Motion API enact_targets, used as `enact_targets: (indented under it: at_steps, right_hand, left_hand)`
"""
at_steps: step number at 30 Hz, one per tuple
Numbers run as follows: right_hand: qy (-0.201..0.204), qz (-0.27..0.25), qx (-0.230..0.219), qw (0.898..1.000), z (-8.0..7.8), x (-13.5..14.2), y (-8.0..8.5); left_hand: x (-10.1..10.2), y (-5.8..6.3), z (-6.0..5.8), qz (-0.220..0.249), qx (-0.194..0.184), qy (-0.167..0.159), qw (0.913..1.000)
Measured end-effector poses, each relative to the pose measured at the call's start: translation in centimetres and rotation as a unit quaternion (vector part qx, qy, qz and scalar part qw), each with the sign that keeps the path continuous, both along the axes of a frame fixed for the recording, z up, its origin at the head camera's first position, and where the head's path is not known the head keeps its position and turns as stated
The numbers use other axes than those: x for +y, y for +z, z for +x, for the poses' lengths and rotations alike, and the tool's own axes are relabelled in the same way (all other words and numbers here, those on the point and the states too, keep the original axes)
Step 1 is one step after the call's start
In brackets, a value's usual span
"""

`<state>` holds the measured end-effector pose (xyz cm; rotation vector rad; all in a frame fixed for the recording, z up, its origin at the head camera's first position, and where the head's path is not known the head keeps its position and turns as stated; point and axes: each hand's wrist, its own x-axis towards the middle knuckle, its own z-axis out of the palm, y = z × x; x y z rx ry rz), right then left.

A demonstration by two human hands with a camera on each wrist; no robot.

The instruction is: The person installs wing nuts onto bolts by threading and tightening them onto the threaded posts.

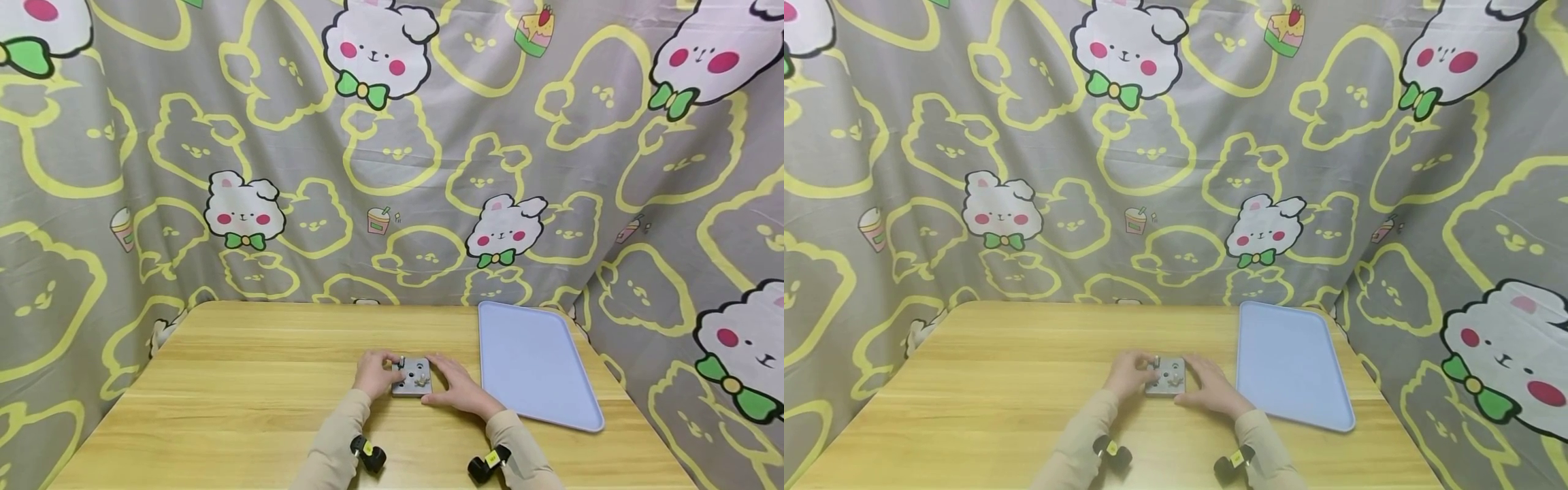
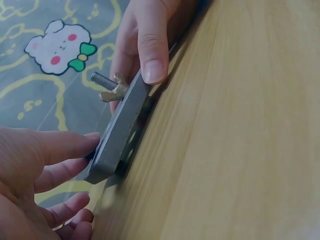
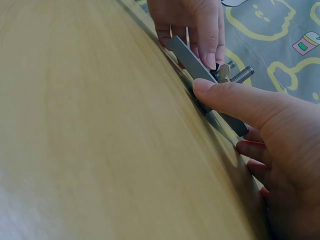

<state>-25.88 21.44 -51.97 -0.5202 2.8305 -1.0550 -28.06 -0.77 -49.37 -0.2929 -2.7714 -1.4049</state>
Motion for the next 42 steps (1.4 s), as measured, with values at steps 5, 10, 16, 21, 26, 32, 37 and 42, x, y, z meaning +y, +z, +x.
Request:
enact_targets:
  at_steps: [5,10,16,21,26,32,37,42]
  right_hand:
    - [-0.001,-0.003,-0.002,1.0,0.02,0.01,0.04]
    - [0.002,0.0,-0.001,1.0,-0.03,0.05,-0.15]
    - [0.0,0.004,-0.002,1.0,-0.03,0.05,-0.24]
    - [-0.003,0.003,-0.002,1.0,-0.01,0.11,0.0]
    - [-0.007,0.001,0.001,1.0,-0.13,0.21,0.08]
    - [-0.002,0.002,-0.001,1.0,-0.12,0.14,-0.01]
    - [-0.007,-0.001,-0.007,1.0,-0.05,-0.01,-0.04]
    - [-0.007,0.001,-0.006,1.0,-0.03,-0.05,-0.08]
  left_hand:
    - [0.29,0.23,0.05,-0.021,-0.012,0.008,0.9997]
    - [0.6,0.14,0.0,-0.032,-0.008,0.013,0.9994]
    - [0.56,-0.11,-0.23,-0.013,-0.012,0.013,0.9998]
    - [0.15,-0.22,-0.21,0.026,-0.021,0.012,0.9994]
    - [-0.19,-0.13,0.19,0.03,-0.019,-0.003,0.9994]
    - [-0.07,0.08,0.56,0.017,-0.017,-0.002,0.9997]
    - [0.1,0.2,0.53,-0.002,-0.007,0.004,1.0]
    - [0.37,0.29,0.48,-0.028,0.003,0.012,0.9995]
